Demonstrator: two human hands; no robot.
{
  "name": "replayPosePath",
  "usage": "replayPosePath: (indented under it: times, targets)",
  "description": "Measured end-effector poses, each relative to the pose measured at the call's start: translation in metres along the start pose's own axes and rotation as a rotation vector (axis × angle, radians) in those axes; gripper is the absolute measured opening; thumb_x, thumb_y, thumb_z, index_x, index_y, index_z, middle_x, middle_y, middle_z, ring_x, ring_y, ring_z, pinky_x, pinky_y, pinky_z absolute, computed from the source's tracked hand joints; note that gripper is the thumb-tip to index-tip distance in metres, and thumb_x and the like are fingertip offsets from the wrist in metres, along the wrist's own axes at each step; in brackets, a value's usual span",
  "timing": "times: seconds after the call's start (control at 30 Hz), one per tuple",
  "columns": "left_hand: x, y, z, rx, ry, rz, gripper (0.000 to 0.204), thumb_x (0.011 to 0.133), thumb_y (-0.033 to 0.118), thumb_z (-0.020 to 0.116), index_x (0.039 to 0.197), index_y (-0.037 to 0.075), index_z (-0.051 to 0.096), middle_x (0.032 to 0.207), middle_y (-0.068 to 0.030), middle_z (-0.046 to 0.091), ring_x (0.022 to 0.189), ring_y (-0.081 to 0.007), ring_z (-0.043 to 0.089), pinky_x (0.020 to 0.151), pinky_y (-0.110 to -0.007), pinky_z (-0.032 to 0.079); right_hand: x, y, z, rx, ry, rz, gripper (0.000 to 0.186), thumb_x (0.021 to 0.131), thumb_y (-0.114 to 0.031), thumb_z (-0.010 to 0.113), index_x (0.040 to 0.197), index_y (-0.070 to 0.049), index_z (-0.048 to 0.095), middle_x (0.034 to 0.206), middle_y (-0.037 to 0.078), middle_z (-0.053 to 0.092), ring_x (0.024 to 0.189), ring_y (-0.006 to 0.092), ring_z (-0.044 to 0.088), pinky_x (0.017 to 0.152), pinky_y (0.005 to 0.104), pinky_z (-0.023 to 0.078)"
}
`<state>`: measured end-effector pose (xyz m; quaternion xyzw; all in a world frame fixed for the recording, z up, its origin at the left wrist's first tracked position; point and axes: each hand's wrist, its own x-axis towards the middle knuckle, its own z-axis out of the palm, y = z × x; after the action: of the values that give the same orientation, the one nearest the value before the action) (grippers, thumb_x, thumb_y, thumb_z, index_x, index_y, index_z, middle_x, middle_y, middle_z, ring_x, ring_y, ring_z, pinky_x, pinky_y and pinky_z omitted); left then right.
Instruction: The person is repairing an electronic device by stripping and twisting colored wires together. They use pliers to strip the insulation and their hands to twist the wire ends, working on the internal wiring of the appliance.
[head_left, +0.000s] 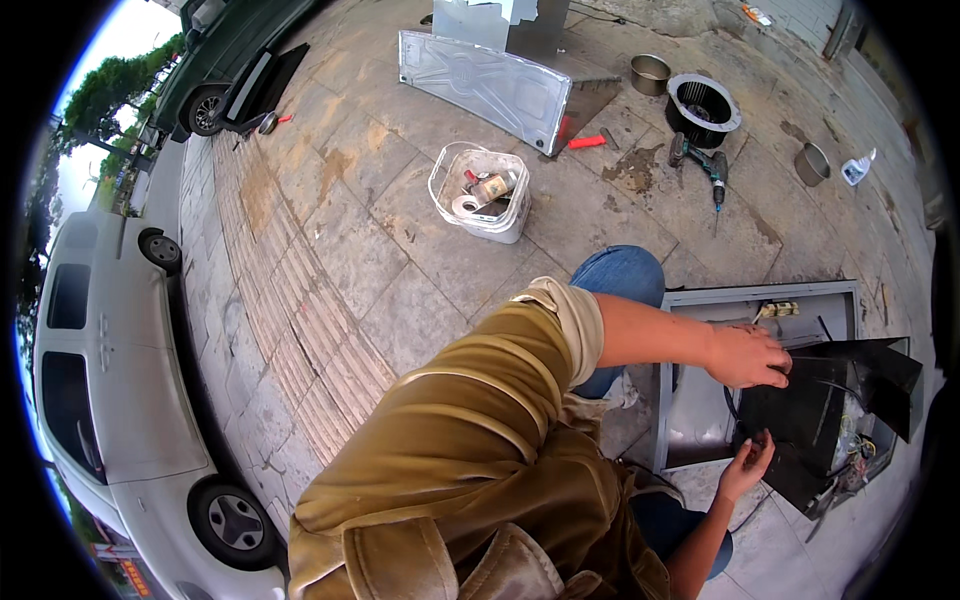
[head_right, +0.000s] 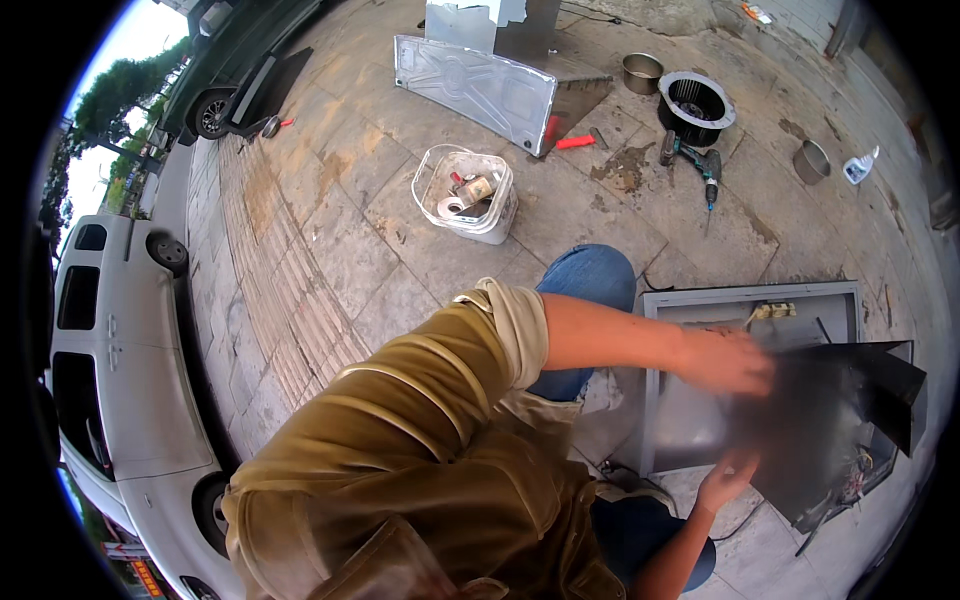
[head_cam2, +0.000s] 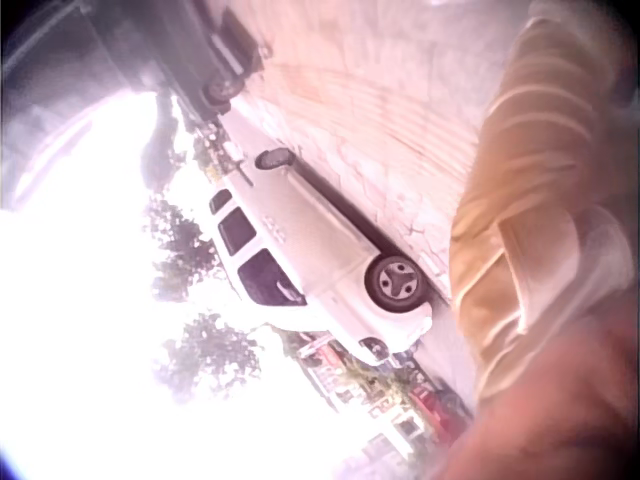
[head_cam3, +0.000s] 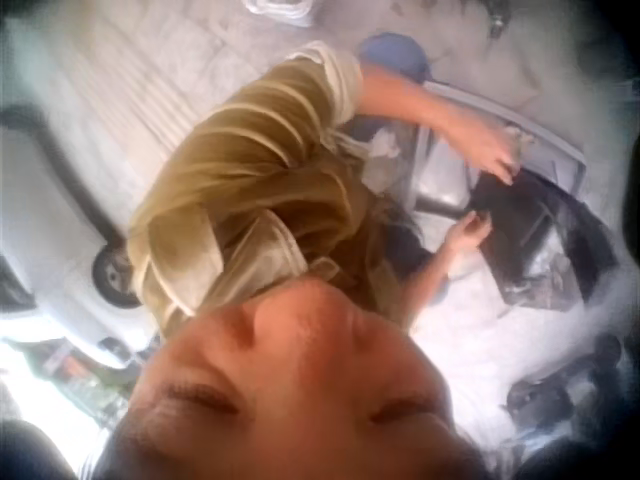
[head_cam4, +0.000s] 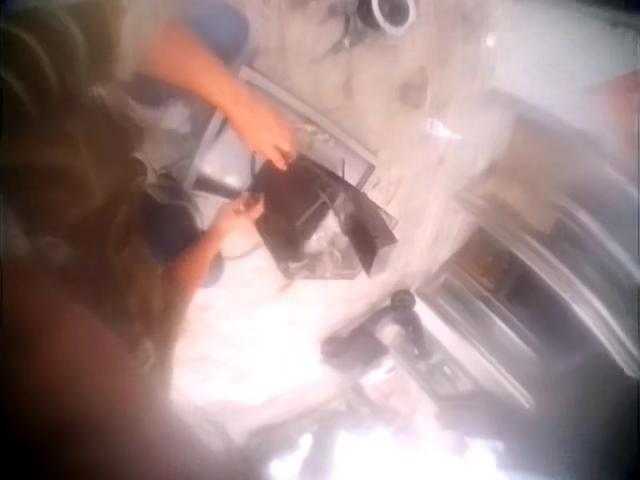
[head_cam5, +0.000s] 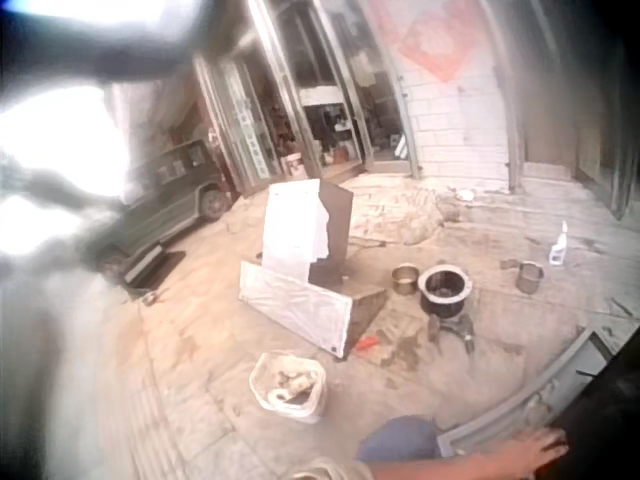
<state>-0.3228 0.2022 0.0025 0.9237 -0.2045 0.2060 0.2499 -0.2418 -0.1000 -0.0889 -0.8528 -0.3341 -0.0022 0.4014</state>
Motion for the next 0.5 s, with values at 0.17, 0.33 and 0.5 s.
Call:
replayPosePath:
  times: [0.17,0.33,0.5]
  targets:
    - [-0.003,-0.045,0.064,-0.210,-0.055,-0.212,0.037,0.080,0.016,0.062,0.117,0.014,0.056,0.108,-0.0100,0.053,0.098,-0.0298,0.058,0.077,-0.045,0.051,-0.009,-0.003,0.007,0.247,-0.363,0.371,0.036,0.087,-0.003,0.057,0.122,0.004,0.053,0.086,0.007,0.058,0.074,0.0133,0.053,0.066,0.0275,0.044]
    - [0.016,-0.082,0.079,-0.170,-0.020,-0.273,0.041,0.080,0.018,0.063,0.120,0.013,0.054,0.101,-0.0117,0.051,0.088,-0.0324,0.060,0.069,-0.045,0.053,0.013,0.022,0.024,0.332,-0.689,0.580,0.037,0.089,-0.009,0.060,0.122,0.006,0.052,0.087,0.006,0.058,0.075,0.0128,0.052,0.068,0.0269,0.045]
    - [0.036,-0.097,0.061,-0.253,0.028,-0.431,0.042,0.078,0.016,0.063,0.119,0.013,0.054,0.098,-0.0125,0.051,0.085,-0.0330,0.061,0.068,-0.045,0.052,0.015,0.053,0.046,0.343,-0.711,0.579,0.035,0.088,-0.009,0.060,0.120,0.005,0.054,0.083,0.008,0.059,0.072,0.0161,0.054,0.067,0.0299,0.045]
